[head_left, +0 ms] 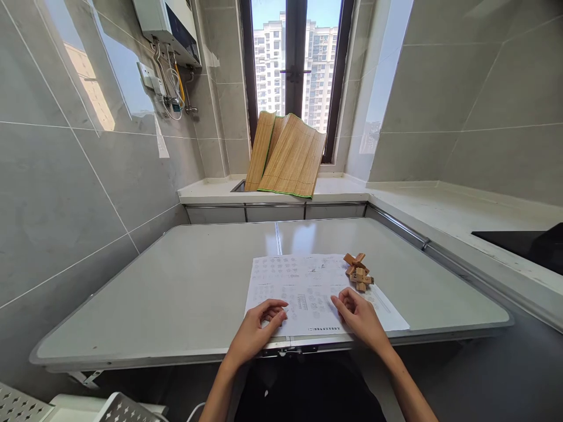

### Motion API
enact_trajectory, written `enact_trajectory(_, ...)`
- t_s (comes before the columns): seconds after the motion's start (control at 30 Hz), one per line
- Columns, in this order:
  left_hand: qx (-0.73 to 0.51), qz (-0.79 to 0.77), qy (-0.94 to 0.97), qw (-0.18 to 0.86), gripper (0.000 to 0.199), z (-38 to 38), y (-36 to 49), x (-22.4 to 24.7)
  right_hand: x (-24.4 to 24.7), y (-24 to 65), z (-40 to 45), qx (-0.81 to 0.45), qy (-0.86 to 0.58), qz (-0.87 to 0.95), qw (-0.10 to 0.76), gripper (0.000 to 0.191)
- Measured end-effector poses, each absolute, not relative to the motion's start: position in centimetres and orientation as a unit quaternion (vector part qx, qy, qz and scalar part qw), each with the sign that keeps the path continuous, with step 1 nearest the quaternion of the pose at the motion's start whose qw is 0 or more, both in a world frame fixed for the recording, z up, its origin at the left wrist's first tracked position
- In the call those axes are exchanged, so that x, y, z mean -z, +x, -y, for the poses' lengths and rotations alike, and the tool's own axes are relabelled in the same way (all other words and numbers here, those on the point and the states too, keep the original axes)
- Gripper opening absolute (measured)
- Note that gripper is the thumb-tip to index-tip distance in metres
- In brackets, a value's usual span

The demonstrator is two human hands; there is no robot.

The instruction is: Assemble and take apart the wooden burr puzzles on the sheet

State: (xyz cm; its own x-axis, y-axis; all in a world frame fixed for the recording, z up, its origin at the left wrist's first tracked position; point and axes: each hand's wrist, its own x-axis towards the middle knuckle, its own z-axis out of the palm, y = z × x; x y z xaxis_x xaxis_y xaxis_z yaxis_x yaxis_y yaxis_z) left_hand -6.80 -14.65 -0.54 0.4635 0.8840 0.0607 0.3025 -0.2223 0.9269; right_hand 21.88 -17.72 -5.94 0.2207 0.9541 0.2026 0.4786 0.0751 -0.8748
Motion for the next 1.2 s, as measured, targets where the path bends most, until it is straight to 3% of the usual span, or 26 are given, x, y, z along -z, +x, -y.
enact_trajectory(0.27, -0.316, -0.407, 0.716, 0.471, 0.043, 14.6, -7.0, 0.7, 5.8, 21.7, 17.2, -0.235, -0.621, 0.602, 0.443, 0.042)
enact_trajectory(0.5, -0.319, -0.412, 0.711, 0.471, 0.042, 14.7, -7.0, 0.6, 0.1, 25.6, 14.6, 0.001, -0.717, 0.611, 0.336, 0.028)
enact_trajectory(0.63, -0.314, -0.419, 0.713, 0.465, 0.042, 14.8, -7.1, 0.3, -2.3, 29.0, 12.5, 0.063, -0.765, 0.591, 0.246, 0.02)
enact_trajectory(0.83, -0.317, -0.418, 0.713, 0.465, 0.042, 14.7, -7.2, 0.3, -2.0, 30.5, 10.1, 0.035, -0.799, 0.593, 0.094, 0.021)
enact_trajectory(1.2, -0.317, -0.413, 0.717, 0.464, 0.044, 14.8, -7.2, 0.3, -1.9, 30.3, 7.9, 0.018, -0.79, 0.61, 0.06, 0.027)
